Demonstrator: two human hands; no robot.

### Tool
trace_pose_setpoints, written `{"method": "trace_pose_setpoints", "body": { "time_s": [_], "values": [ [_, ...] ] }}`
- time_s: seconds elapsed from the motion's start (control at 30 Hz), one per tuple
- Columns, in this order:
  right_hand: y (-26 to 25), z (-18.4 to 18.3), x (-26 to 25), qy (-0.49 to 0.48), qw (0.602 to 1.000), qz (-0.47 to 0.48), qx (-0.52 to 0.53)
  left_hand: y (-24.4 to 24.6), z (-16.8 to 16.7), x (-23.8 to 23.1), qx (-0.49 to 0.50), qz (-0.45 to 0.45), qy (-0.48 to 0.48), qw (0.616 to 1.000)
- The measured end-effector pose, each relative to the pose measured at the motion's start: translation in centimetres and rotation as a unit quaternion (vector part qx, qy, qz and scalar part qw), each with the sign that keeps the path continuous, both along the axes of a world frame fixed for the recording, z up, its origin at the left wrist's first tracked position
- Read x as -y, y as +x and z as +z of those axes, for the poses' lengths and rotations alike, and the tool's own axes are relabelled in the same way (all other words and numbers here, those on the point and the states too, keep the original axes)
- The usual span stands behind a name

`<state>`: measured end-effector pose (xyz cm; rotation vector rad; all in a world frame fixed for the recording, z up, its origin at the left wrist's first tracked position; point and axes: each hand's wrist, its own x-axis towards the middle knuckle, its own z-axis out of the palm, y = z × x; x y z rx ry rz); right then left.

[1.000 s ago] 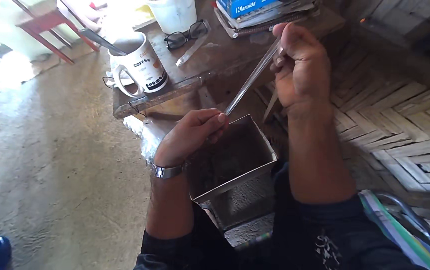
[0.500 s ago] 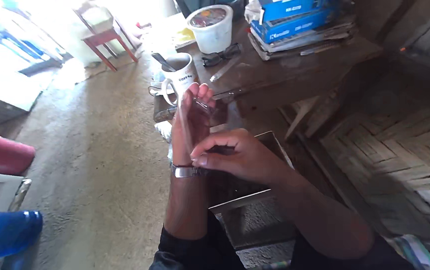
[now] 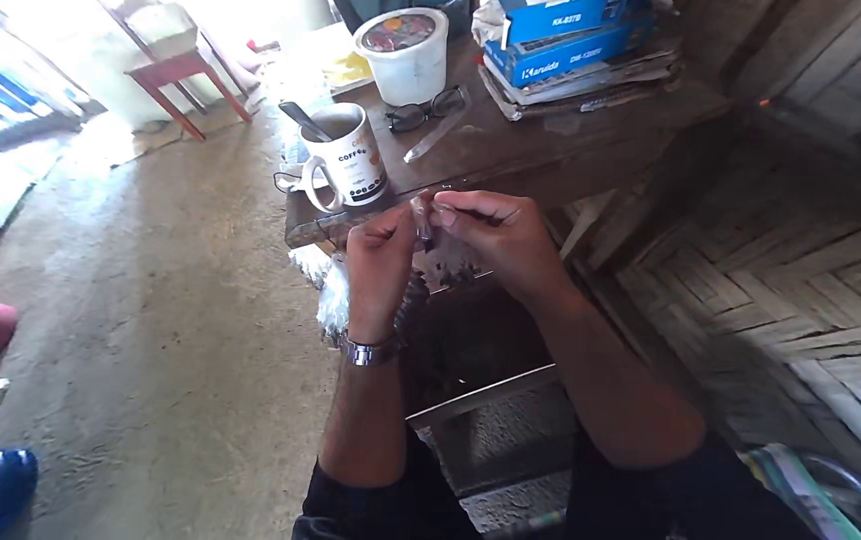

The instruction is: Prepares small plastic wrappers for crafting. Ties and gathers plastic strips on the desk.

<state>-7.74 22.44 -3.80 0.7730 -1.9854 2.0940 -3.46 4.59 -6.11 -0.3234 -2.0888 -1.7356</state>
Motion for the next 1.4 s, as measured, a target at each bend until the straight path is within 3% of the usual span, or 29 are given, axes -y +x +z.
{"method": "trace_pose_setpoints", "body": {
  "time_s": [0.17,0.33,0.5,0.6,0.67,0.8,0.9,1.4],
  "values": [
    [1.4,0.7,0.4,0.031,0.999,-0.005,-0.033,-0.1,0.1,-0.8,-0.038,0.048,-0.039,0.997],
    [3.0,0.9,0.4,0.087,0.994,-0.05,-0.046,0.3,0.6,-0.9,0.024,0.065,-0.09,0.994],
    [0.5,0.6,-0.3,0.063,0.987,-0.119,-0.091,0.3,1.2,-0.7,0.021,-0.032,-0.056,0.998],
    [-0.2,0.3,-0.6,0.064,0.987,-0.123,-0.083,-0.1,1.2,-0.9,0.007,-0.144,0.035,0.989],
    [-0.3,-0.1,-0.4,0.077,0.987,-0.121,-0.075,0.0,1.2,-1.1,0.018,-0.168,0.082,0.982],
    [-0.4,-0.2,-0.5,0.141,0.981,-0.092,-0.096,0.0,1.0,-1.5,0.051,-0.084,0.121,0.988],
    [-0.4,-0.1,-0.9,0.127,0.986,-0.022,-0.11,-0.5,1.2,-1.5,0.079,-0.052,0.145,0.985],
    [-0.8,-0.6,-0.7,0.068,0.989,-0.087,-0.103,0.9,1.4,-1.5,0.159,-0.109,0.104,0.976]
  ]
}}
